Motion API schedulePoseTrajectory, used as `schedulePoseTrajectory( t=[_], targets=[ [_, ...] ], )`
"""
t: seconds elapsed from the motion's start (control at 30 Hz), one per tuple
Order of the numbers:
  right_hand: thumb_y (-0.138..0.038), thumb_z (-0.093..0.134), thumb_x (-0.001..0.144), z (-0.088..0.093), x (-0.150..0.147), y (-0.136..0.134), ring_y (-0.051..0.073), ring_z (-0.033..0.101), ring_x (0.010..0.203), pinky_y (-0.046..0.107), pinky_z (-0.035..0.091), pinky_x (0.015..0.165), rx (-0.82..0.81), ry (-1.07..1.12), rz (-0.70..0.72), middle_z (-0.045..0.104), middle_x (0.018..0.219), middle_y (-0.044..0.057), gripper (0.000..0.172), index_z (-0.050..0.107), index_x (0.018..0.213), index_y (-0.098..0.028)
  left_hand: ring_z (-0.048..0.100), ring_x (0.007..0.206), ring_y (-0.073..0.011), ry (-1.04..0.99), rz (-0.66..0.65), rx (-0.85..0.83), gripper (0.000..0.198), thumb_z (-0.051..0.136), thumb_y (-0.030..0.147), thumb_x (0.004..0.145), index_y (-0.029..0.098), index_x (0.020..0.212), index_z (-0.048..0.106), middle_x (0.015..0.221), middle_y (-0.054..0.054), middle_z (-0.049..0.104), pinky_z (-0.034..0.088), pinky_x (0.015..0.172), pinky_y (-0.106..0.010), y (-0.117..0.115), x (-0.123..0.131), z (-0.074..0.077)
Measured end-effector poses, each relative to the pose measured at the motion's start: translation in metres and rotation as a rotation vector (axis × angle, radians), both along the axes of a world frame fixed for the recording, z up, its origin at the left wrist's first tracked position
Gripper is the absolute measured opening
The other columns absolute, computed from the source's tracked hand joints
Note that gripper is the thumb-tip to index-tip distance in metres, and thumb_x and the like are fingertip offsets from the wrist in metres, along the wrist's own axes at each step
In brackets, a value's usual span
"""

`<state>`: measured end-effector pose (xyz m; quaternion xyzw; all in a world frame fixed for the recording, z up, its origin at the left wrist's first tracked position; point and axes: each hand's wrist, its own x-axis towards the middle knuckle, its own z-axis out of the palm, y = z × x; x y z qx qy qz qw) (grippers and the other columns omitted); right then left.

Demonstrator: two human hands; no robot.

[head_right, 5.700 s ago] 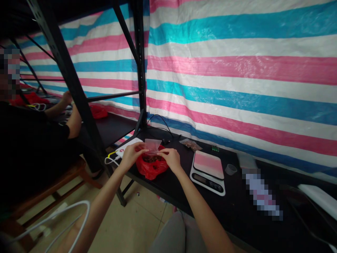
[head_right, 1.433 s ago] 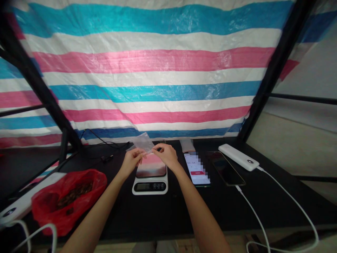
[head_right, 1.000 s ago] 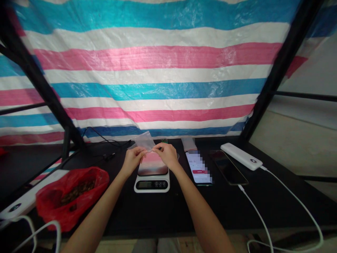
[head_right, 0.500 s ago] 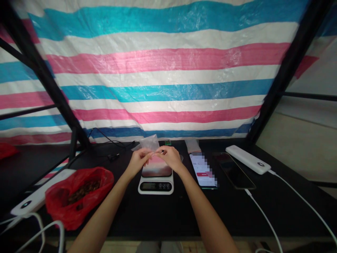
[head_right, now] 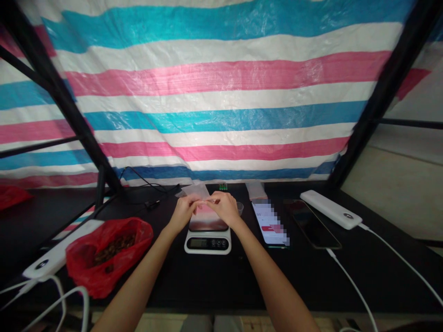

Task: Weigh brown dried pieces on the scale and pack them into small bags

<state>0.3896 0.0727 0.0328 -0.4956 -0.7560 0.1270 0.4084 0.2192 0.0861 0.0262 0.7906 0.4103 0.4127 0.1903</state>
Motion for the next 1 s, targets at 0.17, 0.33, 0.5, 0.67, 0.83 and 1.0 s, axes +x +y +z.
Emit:
schedulePoseTrajectory(
  t=[0.17,0.33,0.5,0.67,0.83,1.0],
  targets=[
    [-0.044,0.059,0.076,0.000,-0.004,-0.001,0.010,0.054,0.059,0.020,0.033,0.052,0.012,0.015,-0.020,0.065,0.071,0.000,0.025,0.073,0.079,-0.024,0.048,0.049,-0.0099,0.101,0.077,0.091,0.028,0.044,0.022,0.084,0.016,0.061,0.058,0.047,0.003,0.049,0.035,0.058,-0.021,0.000,0.001,-0.001],
    [-0.046,0.059,0.074,-0.002,-0.004,0.000,0.011,0.055,0.060,0.021,0.035,0.054,-0.009,0.040,-0.077,0.067,0.077,-0.001,0.024,0.071,0.077,-0.025,0.048,0.048,-0.0099,0.035,0.043,0.033,0.028,0.045,0.028,0.083,0.016,0.060,0.056,0.047,0.004,0.049,0.034,0.056,-0.020,0.001,0.001,-0.001],
    [-0.040,0.059,0.075,0.001,-0.004,-0.003,0.011,0.057,0.063,0.022,0.038,0.057,-0.041,0.070,-0.035,0.068,0.081,-0.002,0.019,0.069,0.078,-0.024,0.047,0.045,-0.0095,-0.009,-0.004,-0.025,0.025,0.046,0.030,0.083,0.017,0.065,0.057,0.047,0.005,0.048,0.034,0.054,-0.020,0.001,0.001,0.000],
    [-0.042,0.059,0.075,0.001,-0.004,-0.003,0.012,0.056,0.061,0.021,0.038,0.056,-0.020,0.090,-0.010,0.067,0.073,0.000,0.023,0.070,0.076,-0.022,0.047,0.047,-0.0103,0.036,0.045,0.030,0.028,0.046,0.030,0.083,0.017,0.061,0.058,0.045,0.004,0.047,0.034,0.054,-0.020,-0.001,0.002,-0.001],
    [-0.042,0.055,0.077,-0.007,0.001,0.009,0.012,0.055,0.048,0.022,0.038,0.050,-0.128,0.248,-0.040,0.066,0.064,0.001,0.028,0.070,0.085,-0.020,0.047,0.044,-0.0087,-0.202,0.051,-0.052,0.022,0.052,0.034,0.079,0.015,0.077,0.063,0.054,0.002,0.057,0.036,0.048,-0.019,0.003,0.004,-0.005],
    [-0.040,0.046,0.082,-0.005,0.003,0.010,0.011,0.056,0.046,0.021,0.039,0.050,-0.114,0.269,-0.046,0.068,0.069,0.001,0.032,0.070,0.076,-0.019,0.048,0.041,-0.0071,-0.355,-0.053,-0.166,0.028,0.053,0.030,0.077,0.014,0.099,0.059,0.067,-0.001,0.065,0.037,0.042,-0.018,0.007,0.005,-0.007]
  ],
)
